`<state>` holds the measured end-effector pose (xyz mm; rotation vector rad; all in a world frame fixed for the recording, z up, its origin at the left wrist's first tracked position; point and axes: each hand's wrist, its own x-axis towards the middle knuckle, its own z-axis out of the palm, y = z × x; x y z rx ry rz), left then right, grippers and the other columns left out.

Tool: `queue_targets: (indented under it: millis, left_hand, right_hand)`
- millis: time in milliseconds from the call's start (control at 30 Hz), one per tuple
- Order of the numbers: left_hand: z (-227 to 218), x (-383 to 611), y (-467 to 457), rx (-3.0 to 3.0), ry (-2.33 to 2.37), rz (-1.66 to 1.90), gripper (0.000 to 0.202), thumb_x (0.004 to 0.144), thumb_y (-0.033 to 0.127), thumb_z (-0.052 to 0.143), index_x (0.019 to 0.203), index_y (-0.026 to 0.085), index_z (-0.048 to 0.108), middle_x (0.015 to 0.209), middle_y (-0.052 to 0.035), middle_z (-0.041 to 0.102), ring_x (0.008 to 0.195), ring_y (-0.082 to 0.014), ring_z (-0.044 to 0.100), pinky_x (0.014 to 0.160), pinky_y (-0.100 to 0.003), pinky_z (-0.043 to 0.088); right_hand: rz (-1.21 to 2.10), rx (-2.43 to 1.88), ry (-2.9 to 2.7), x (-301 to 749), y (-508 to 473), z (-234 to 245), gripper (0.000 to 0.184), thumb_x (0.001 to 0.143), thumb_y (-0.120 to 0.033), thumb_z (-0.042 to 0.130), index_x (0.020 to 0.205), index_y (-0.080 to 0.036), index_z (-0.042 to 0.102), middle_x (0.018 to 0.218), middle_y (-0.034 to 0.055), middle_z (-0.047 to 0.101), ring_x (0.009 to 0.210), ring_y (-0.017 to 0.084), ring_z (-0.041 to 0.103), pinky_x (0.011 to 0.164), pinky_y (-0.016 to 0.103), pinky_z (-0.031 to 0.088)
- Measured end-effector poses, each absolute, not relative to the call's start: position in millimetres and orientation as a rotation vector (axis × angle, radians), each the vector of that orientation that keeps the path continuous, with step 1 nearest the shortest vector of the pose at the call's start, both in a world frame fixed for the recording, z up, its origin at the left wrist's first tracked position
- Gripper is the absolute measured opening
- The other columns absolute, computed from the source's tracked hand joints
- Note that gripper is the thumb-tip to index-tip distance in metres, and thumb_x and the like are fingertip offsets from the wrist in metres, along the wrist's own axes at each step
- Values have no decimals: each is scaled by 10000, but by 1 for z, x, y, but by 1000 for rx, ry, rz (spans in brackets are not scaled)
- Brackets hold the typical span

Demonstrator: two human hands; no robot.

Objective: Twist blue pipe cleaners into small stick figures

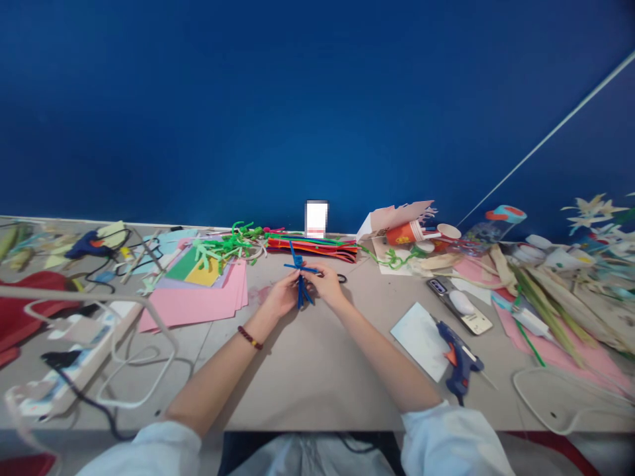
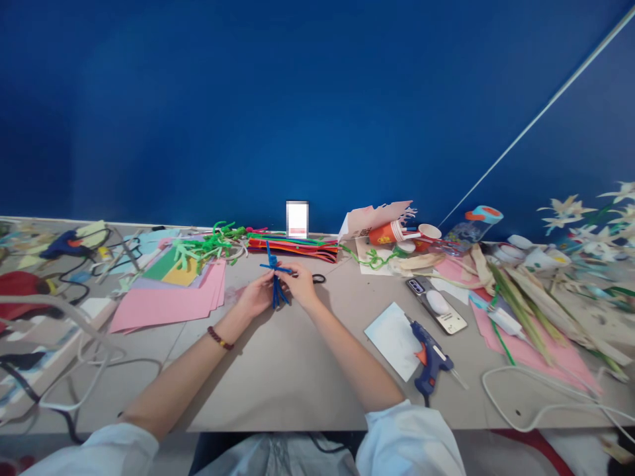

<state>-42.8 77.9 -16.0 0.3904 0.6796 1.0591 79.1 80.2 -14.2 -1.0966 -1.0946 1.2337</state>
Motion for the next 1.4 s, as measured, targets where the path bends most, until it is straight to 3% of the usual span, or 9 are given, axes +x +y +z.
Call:
queue_targets:
  millis: [367, 600, 700, 800, 867, 1100, 1233, 1400]
  left_hand:
    - [-22, -41, 78, 451, 688, 1067, 176, 741, 176, 632, 912, 177, 674, 843, -39, 692, 702, -140, 633, 664, -256, 507]
    - [-25, -38, 79, 608, 738, 1182, 206, 685, 198, 686, 887, 163, 662, 852, -42, 697, 781, -142, 643, 718, -225, 488]
    - [-24, -36, 77, 698, 818, 1313, 407, 639, 231, 740, 1022, 203, 604, 859, -6, 671, 754, -119, 631, 712, -217, 475]
    - [-19, -38, 76, 854, 995, 1545, 726, 558, 179, 791, 1200, 298, 473, 1010, 18, 612, 778, -85, 603, 695, -186, 449]
    - [-14, -41, 76, 977, 1106, 1647, 778, 523, 139, 805, 1203, 308, 467, 1105, 2, 570, 865, -94, 582, 710, -174, 429]
    - [0, -52, 74, 1255, 1162, 1518, 251, 623, 204, 758, 847, 240, 652, 1040, -35, 568, 1109, -216, 471, 880, -259, 403]
    - [2, -53, 73, 1298, 1156, 1540, 126, 634, 230, 756, 727, 238, 672, 991, -44, 585, 1150, -237, 446, 901, -289, 409]
    - [-4, -52, 77, 1128, 1122, 1527, 109, 622, 228, 763, 670, 212, 666, 833, -36, 622, 1020, -212, 531, 872, -275, 414]
  right_hand:
    - [1165, -1135, -1098, 76, 79, -18, 265, 647, -387, 663, 809, -178, 652, 716, 3, 624, 468, 78, 495, 420, 207, 424]
    - [1124, -1119, -1086, 74, 80, -21, 251, 647, -360, 642, 810, -171, 650, 811, 34, 664, 664, 135, 583, 595, 253, 479]
    - [1172, -1126, -1052, 74, 79, -20, 257, 635, -371, 644, 801, -176, 637, 796, 30, 671, 671, 145, 597, 601, 261, 484]
    - [1175, -1109, -1005, 75, 80, -19, 247, 611, -355, 659, 788, -186, 627, 802, 26, 680, 717, 157, 618, 641, 274, 498]
    - [1177, -1098, -970, 76, 81, -18, 247, 601, -346, 675, 786, -191, 627, 795, 24, 683, 731, 160, 626, 672, 286, 504]
    - [1323, -1019, -843, 75, 81, -15, 268, 579, -356, 716, 757, -176, 627, 686, 5, 665, 632, 137, 621, 636, 275, 500]
    - [1339, -1043, -876, 75, 80, -14, 228, 589, -346, 716, 698, -173, 615, 638, -8, 639, 590, 119, 601, 603, 249, 484]
    - [1384, -1007, -860, 78, 78, -12, 212, 604, -335, 713, 703, -172, 621, 648, -14, 638, 587, 113, 611, 606, 241, 499]
